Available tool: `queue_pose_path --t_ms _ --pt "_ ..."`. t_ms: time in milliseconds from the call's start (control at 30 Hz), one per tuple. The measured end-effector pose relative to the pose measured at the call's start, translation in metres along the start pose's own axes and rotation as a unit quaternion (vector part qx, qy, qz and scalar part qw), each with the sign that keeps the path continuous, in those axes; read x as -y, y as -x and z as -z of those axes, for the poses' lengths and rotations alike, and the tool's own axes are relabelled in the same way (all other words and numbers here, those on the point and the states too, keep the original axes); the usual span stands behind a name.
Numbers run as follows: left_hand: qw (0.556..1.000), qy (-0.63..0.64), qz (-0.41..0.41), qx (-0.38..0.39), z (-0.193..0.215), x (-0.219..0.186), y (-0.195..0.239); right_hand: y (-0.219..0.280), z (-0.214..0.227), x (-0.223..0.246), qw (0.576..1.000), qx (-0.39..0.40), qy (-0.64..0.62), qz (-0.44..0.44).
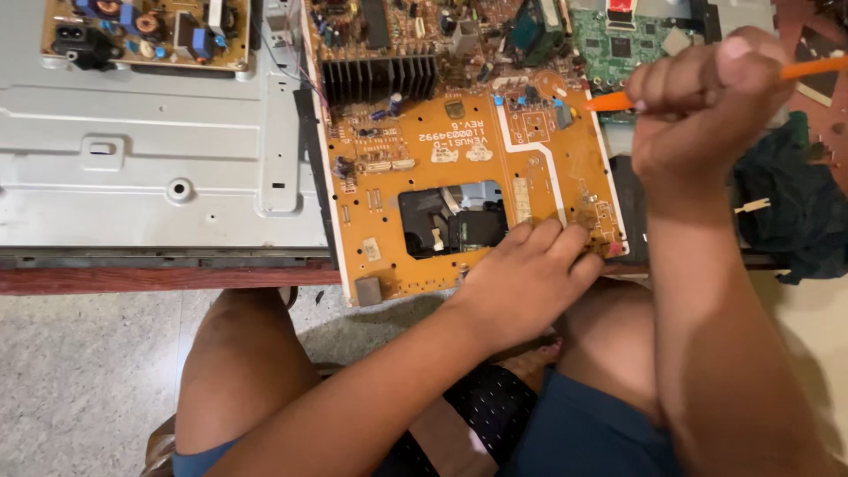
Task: The person uses an orange brush to clean dust and debris from the surface of a disassembled circuit board. They systematically sweep across different areas of the board, occasionally adjusting their grip or the board's position to reach different sections.
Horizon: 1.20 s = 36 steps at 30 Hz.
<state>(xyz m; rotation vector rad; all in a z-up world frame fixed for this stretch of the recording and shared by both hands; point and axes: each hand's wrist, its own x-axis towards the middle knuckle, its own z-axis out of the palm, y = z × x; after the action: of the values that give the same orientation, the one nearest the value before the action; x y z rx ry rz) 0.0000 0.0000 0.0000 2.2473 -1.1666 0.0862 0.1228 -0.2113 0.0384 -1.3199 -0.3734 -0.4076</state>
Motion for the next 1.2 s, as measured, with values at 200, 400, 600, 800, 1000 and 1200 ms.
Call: queue_pose_path --t_ms 200,400,600,800,1000,1200 --pt "0.999 -0.001 -0.013 -0.045 -0.005 0.002 -0.002 0.016 0.002 -0.011 0.999 0.011 -0.039 -0.016" --pt "0.999 0.001 -0.009 -0.051 -0.008 0.001 -0.003 0.020 -0.006 -0.022 0.999 0.034 -0.010 0.019" --pt "0.997 0.008 -0.019 -0.074 -0.008 0.003 0.000 0.018 -0.004 -0.011 0.998 0.050 -0.025 0.007" --pt "0.995 0.009 -0.024 -0.096 -0.009 0.003 0.001 0.016 -0.001 -0.017 0.999 0.034 -0.037 -0.009" --pt "0.995 0.000 -0.027 -0.094 -0.007 0.003 0.000 0.015 -0.001 -0.021 0.999 0.000 -0.036 -0.004" --pt "0.996 0.004 -0.023 -0.087 -0.009 0.003 0.001 0.021 0.000 -0.030 0.999 -0.016 -0.027 0.010"
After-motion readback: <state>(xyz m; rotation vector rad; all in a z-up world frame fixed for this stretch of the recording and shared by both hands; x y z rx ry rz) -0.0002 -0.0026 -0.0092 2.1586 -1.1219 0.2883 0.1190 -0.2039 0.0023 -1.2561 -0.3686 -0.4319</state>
